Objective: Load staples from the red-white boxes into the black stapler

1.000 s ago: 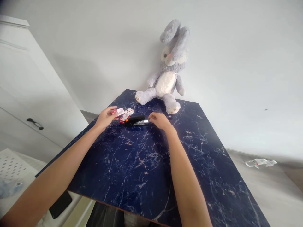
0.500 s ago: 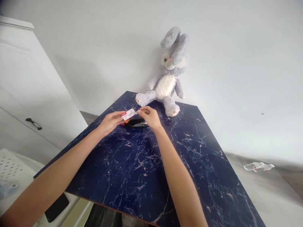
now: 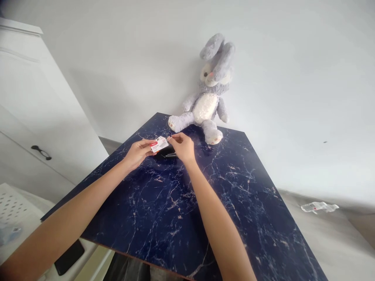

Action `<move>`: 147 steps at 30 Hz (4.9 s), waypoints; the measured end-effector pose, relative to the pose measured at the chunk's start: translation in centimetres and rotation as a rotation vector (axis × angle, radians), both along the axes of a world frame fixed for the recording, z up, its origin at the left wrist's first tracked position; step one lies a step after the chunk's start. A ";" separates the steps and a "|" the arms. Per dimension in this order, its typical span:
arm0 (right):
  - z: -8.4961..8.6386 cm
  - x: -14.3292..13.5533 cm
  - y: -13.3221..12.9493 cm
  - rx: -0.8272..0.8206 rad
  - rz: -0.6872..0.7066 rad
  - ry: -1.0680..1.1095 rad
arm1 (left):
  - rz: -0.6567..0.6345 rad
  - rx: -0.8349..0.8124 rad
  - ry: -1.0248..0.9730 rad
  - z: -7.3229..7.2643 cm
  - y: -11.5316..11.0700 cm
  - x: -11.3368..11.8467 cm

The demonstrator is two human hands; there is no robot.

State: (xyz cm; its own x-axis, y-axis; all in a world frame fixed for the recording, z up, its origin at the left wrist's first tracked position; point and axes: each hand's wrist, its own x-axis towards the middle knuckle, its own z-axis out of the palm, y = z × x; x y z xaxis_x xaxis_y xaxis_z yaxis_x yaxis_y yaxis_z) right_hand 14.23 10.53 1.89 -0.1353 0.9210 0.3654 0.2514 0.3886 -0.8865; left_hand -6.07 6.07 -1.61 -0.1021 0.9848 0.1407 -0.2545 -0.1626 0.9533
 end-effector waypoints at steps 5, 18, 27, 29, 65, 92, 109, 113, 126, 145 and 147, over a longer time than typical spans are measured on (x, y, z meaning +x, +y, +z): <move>-0.8 -1.4 -0.6 -0.094 0.047 0.126 | -0.087 -0.045 -0.083 -0.1 0.0 -0.3; -1.3 -2.3 -1.0 -0.514 0.241 0.641 | -0.234 0.040 -0.221 1.4 -1.1 -0.1; 0.7 -0.5 -0.7 -0.402 0.330 0.504 | -0.149 -0.011 -0.322 1.3 -1.0 -0.4; 1.2 -0.4 -0.7 -0.389 0.260 0.482 | -0.150 -0.013 -0.304 1.2 -1.0 -0.2; -6.3 2.9 -0.8 -0.061 -0.329 -0.635 | 0.370 0.220 1.081 -1.8 1.0 -2.9; -8.5 1.3 -1.1 0.111 -0.087 -0.521 | 0.211 0.360 1.510 -1.6 1.4 -3.7; -8.3 1.4 -1.0 0.126 -0.091 -0.462 | -0.061 0.262 1.568 2.1 -1.0 -3.7; -8.1 1.5 -1.1 0.189 -0.076 -0.395 | 0.048 0.318 1.479 2.1 -0.6 -4.3; -8.0 1.3 -1.5 0.181 -0.007 -0.469 | 0.038 0.249 1.462 -2.5 6.4 -3.2; -7.5 0.2 0.2 0.162 -0.175 -0.422 | 0.404 0.358 1.346 -1.6 3.2 -2.6; -7.6 2.0 -1.3 0.185 -0.241 -0.448 | 0.453 0.443 1.305 -1.0 2.1 -1.5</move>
State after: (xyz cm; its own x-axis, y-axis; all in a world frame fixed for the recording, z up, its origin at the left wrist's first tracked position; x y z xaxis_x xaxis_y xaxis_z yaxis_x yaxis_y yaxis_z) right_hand 16.21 9.22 -5.72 -0.1080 0.8709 0.4794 0.6906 0.4126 -0.5940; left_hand -7.56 8.12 -2.60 0.0494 0.7550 0.6539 0.8912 -0.3289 0.3124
